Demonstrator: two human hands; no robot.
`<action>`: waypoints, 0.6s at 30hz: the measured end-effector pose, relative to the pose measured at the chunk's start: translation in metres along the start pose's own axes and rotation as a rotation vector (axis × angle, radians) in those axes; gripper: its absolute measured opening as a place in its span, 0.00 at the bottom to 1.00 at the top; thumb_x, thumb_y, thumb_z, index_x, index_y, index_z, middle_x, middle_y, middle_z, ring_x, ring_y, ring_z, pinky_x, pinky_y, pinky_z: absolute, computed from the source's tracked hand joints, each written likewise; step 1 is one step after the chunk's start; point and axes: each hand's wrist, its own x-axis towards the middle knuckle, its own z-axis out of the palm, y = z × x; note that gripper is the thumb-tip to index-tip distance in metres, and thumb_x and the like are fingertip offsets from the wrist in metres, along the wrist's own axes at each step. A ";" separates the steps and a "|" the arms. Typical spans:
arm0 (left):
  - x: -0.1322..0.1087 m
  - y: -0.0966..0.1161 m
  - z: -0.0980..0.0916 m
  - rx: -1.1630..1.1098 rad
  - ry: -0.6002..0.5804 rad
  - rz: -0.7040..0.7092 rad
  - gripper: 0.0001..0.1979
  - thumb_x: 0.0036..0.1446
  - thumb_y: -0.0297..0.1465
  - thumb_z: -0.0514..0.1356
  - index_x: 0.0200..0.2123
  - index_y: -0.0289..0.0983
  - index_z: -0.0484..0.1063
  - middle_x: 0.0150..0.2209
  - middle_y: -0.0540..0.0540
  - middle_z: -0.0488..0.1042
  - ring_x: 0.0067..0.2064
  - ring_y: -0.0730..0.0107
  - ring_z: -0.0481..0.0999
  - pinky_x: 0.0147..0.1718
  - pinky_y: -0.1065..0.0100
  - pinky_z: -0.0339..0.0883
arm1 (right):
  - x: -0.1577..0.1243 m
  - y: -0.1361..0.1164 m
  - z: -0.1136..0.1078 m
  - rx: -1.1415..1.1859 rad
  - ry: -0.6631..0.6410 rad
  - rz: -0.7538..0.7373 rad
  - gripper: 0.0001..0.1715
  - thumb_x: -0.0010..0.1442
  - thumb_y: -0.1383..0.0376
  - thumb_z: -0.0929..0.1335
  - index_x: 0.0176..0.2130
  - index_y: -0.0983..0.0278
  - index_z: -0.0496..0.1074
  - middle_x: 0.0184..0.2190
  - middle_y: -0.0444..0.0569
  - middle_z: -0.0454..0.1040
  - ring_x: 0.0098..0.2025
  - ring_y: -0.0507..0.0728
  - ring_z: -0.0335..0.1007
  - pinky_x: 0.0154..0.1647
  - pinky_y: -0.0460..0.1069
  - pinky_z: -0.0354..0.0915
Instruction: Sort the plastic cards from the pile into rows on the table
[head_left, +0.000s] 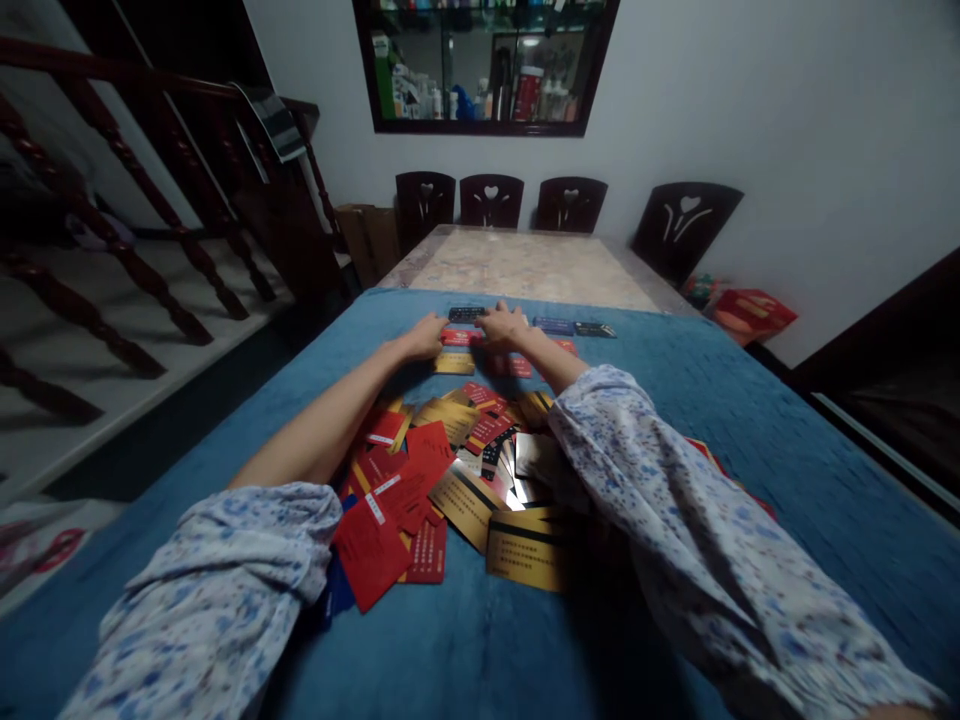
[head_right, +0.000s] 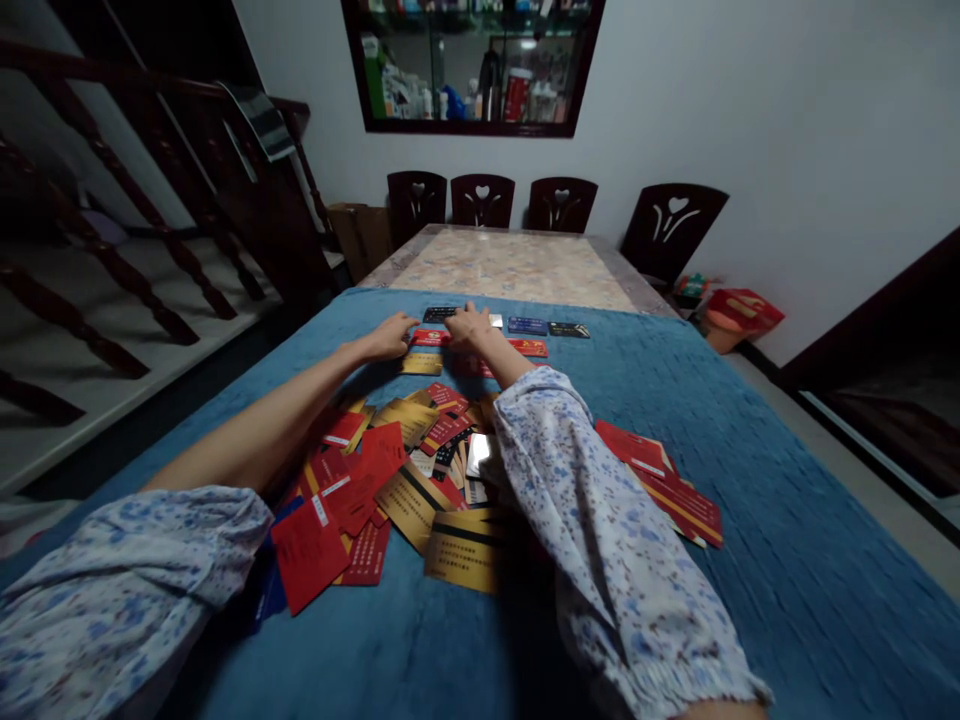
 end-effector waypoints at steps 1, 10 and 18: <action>-0.004 0.001 -0.001 -0.010 0.006 0.012 0.24 0.48 0.22 0.59 0.51 0.32 0.75 0.51 0.38 0.73 0.52 0.57 0.74 0.54 0.65 0.68 | -0.004 0.001 -0.001 -0.001 0.016 -0.005 0.28 0.64 0.62 0.66 0.62 0.61 0.71 0.63 0.61 0.68 0.64 0.71 0.55 0.58 0.66 0.60; -0.041 0.015 -0.002 -0.084 0.134 0.155 0.26 0.49 0.23 0.58 0.53 0.33 0.75 0.52 0.39 0.71 0.55 0.56 0.73 0.60 0.59 0.67 | -0.045 -0.002 -0.006 0.037 0.110 -0.045 0.24 0.65 0.65 0.65 0.59 0.58 0.75 0.59 0.58 0.72 0.60 0.69 0.55 0.54 0.62 0.59; -0.083 0.055 -0.006 -0.154 0.152 0.226 0.26 0.52 0.22 0.57 0.56 0.36 0.74 0.55 0.41 0.69 0.59 0.59 0.70 0.63 0.62 0.64 | -0.090 -0.001 -0.009 0.079 0.142 -0.086 0.20 0.66 0.62 0.66 0.56 0.58 0.77 0.59 0.57 0.72 0.60 0.69 0.54 0.53 0.60 0.56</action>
